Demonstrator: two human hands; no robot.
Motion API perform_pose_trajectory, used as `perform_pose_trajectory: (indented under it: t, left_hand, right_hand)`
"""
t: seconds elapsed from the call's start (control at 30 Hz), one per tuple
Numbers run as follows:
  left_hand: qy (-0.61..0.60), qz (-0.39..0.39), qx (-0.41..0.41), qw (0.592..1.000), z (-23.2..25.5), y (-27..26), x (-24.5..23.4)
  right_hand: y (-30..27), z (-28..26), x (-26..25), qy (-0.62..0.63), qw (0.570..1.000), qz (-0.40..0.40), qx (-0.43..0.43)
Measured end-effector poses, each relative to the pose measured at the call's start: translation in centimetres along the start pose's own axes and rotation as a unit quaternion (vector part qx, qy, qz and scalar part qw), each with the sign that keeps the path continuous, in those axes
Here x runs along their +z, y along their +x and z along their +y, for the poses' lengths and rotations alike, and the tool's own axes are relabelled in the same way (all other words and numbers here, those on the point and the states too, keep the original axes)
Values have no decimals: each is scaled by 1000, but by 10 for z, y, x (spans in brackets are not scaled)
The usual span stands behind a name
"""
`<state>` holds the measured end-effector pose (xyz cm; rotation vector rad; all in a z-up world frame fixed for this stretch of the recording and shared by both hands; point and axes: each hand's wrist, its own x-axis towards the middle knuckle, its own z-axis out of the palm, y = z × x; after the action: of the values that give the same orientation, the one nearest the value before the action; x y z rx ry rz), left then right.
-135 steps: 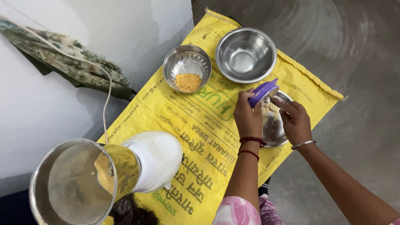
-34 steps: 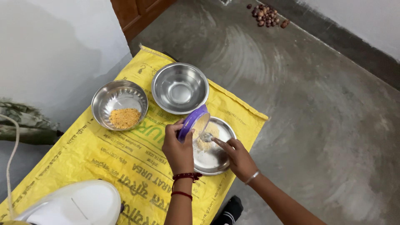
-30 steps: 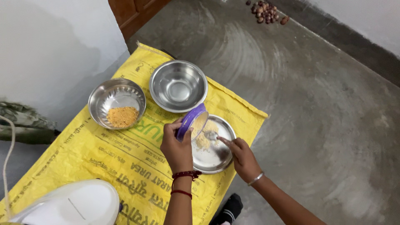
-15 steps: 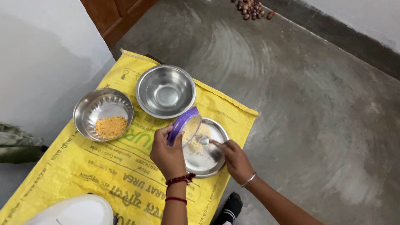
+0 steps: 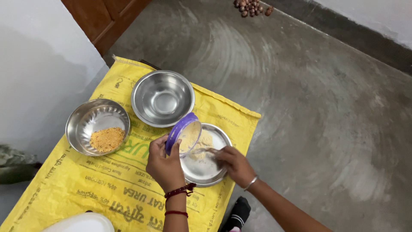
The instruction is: The person opens a blender jar and uses a spoon to scoop a blended mixture into a metal plate. The person repeatedly scrapes the jar to transfer the contents.
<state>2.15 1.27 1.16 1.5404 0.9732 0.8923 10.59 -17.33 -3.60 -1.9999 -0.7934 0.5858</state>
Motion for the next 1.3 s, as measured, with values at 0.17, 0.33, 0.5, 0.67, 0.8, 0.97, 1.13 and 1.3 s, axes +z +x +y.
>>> perform_pose_trajectory:
  t: [0.17,0.33,0.5,0.67,0.8,0.97,1.13,1.3]
  left_hand:
    - [-5,9,-26,1000,0,-2,-2]
    - [-22,0,-8,1000,0,-5,-3]
    - [2,-12,-18,1000,3,1,-8]
    - [60,7,14,998,3,-8,-4]
    - [67,6,29,997,5,-13,0]
    - [53,-1,26,998,8,-12,-3]
    - [45,-2,36,998,4,-9,-7]
    - [6,-11,35,999,-2,-17,-2]
  right_hand:
    - [6,0,-6,-62,996,44,-49]
    - [23,-12,5,-122,982,67,-126]
    - [12,-12,-3,-144,983,39,-104]
    - [1,-17,-12,-115,986,70,-94]
    - [14,-32,7,-86,993,21,-78]
    - [5,-32,20,-57,996,7,-66]
    - [-6,-20,13,11,999,44,-22]
    - [3,-23,25,110,991,57,-40]
